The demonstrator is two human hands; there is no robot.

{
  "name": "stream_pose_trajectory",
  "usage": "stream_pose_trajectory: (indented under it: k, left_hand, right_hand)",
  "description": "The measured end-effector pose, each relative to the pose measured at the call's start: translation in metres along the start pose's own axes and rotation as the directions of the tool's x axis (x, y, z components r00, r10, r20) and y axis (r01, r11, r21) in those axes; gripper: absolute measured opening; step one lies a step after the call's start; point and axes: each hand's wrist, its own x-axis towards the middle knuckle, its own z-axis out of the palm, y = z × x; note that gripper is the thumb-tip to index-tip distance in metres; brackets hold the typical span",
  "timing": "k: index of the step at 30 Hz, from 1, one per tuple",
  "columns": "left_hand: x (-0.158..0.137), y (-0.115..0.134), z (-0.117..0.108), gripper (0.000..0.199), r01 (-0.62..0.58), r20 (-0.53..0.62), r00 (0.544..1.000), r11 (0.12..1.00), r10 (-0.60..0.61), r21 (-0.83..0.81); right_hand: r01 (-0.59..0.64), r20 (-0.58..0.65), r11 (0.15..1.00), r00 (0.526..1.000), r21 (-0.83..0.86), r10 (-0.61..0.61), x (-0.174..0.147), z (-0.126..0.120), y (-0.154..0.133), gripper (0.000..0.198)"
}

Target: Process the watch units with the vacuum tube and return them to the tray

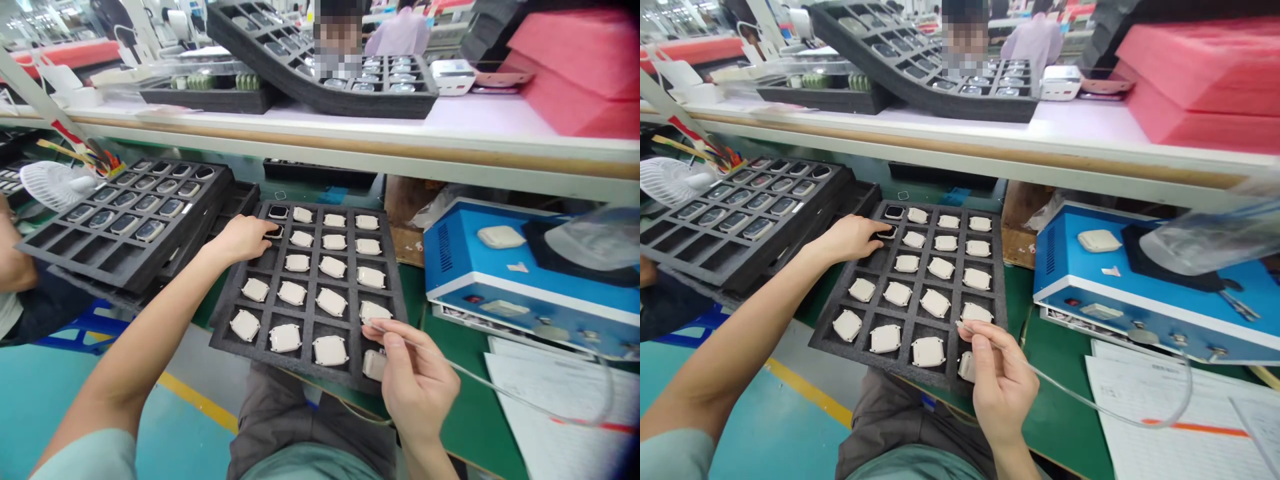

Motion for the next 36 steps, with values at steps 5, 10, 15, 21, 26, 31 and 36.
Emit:
stream_pose_trajectory:
  k: [5,10,15,21,26,31,36]
  left_hand:
    - [0.01,-0.004,0.001,0.028,-0.134,0.141,0.982,0.989,0.125,0.056]
    - [0.011,0.009,-0.004,0.024,-0.097,0.048,0.994,0.993,0.094,0.063]
    - [-0.038,0.042,0.0,0.03,-0.072,-0.072,0.995,0.997,0.072,0.001]
    - [-0.126,0.118,0.058,0.028,-0.015,-0.128,0.985,0.688,-0.113,-0.726]
    - [-0.135,0.145,0.081,0.027,0.062,-0.039,0.981,0.504,-0.188,-0.862]
    - [-0.134,0.141,0.083,0.023,0.029,-0.091,0.978,0.549,-0.19,-0.835]
    - [-0.137,0.14,0.087,0.022,0.01,-0.125,0.975,0.596,-0.185,-0.803]
  right_hand:
    - [0.018,0.025,1.0,1.0,0.025,-0.018,0.002,0.001,-0.001,0.01]
    - [0.047,0.034,0.999,0.998,0.01,-0.047,0.004,0.003,-0.005,0.013]
    - [0.074,0.013,0.996,0.997,0.048,-0.075,0.007,0.007,-0.006,0.012]
    - [0.142,0.01,0.978,0.989,0.15,-0.145,0.014,0.01,0.0,0.017]
    - [0.162,0.018,0.978,0.986,0.133,-0.165,0.015,0.007,0.004,0.018]
    - [0.186,0.054,0.976,0.98,0.117,-0.193,0.015,0.005,0.001,0.022]
    - [0.192,0.068,0.979,0.978,0.063,-0.196,0.018,0.003,0.0,0.023]
